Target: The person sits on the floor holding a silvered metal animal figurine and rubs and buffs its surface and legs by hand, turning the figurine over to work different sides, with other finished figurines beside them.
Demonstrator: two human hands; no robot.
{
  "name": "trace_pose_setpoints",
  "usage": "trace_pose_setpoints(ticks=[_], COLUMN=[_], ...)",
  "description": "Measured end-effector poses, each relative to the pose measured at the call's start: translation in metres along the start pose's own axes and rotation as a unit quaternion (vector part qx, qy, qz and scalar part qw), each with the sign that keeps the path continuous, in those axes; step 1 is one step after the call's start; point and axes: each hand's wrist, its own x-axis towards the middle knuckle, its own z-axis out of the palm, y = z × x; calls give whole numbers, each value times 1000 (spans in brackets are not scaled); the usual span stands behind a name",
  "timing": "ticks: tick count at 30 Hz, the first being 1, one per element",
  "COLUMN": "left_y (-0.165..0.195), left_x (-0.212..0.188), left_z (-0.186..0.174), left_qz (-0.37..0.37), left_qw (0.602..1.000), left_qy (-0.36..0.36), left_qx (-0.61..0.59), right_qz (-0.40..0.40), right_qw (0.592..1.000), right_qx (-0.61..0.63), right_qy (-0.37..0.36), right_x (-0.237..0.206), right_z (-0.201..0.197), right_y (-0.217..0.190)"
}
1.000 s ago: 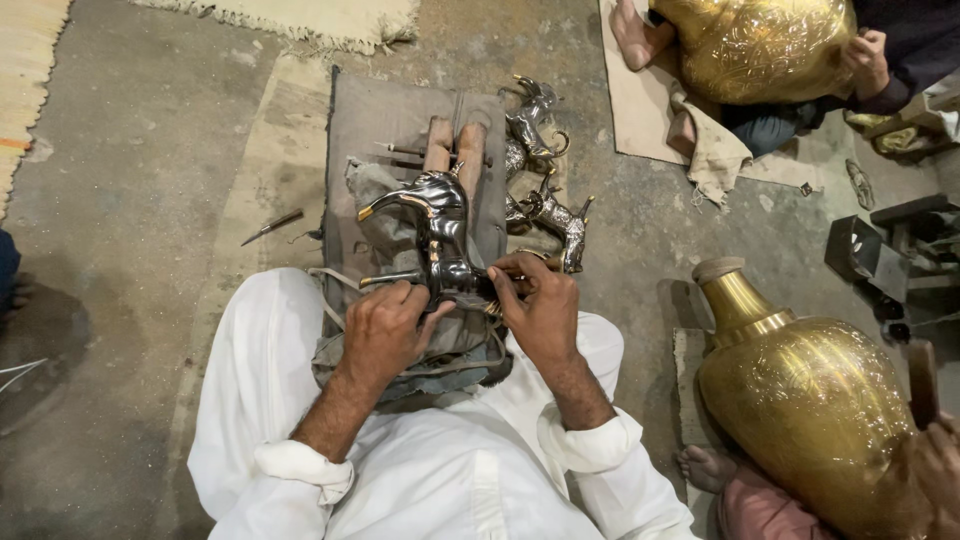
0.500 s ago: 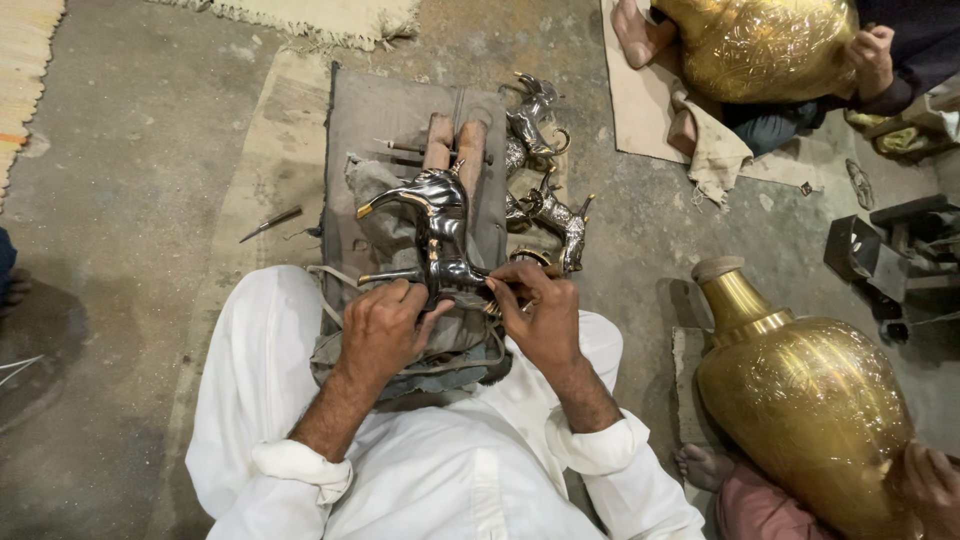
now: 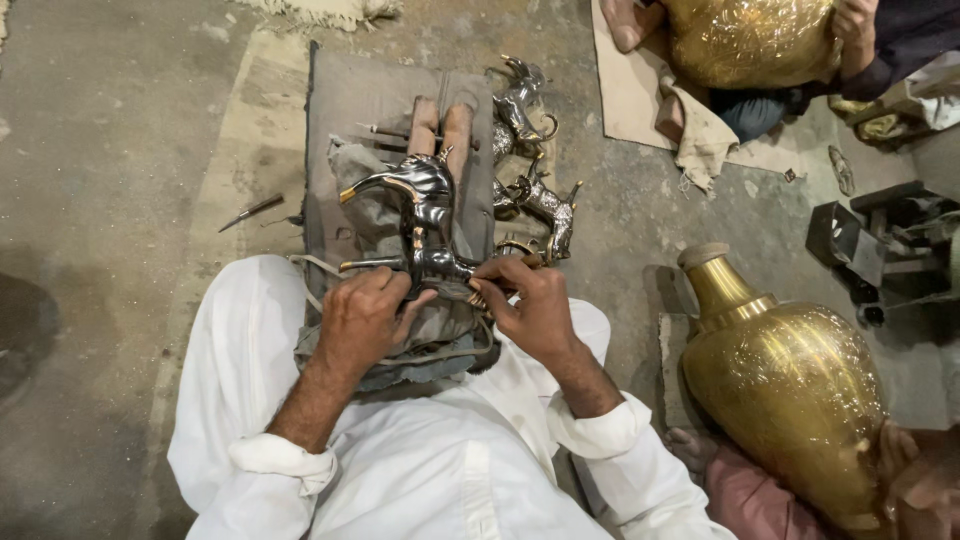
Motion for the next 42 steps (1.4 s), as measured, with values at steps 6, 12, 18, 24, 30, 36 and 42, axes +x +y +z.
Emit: trace_pose_setpoints(ticks=[6, 12, 18, 24, 30, 36, 42], left_y=[-1, 0, 0, -1, -4, -2, -1], left_x=[4, 4, 5, 3, 2, 3, 4], left_z=[-1, -1, -1, 0, 3, 1, 0], left_qz=[16, 7, 7, 3, 14, 11, 11], left_qw=[999, 1000, 999, 1000, 1000, 999, 999], left_qy=[9, 0, 8, 1, 8, 14, 16], left_qx=[-28, -29, -33, -31, -21, -28, -30], right_qz=[-163, -136, -111, -107, -121, -133, -159], right_qw=[986, 973, 969, 969, 967, 957, 948], right_qx=[19, 53, 26, 15, 10, 13, -29], right_qy=[-33, -179, -221, -221, -225, -256, -275], right_x=[31, 62, 67, 67, 68, 70, 76], right_z=[-32, -39, -35, -31, -31, -39, -42], right_y=[13, 20, 23, 24, 25, 19, 12])
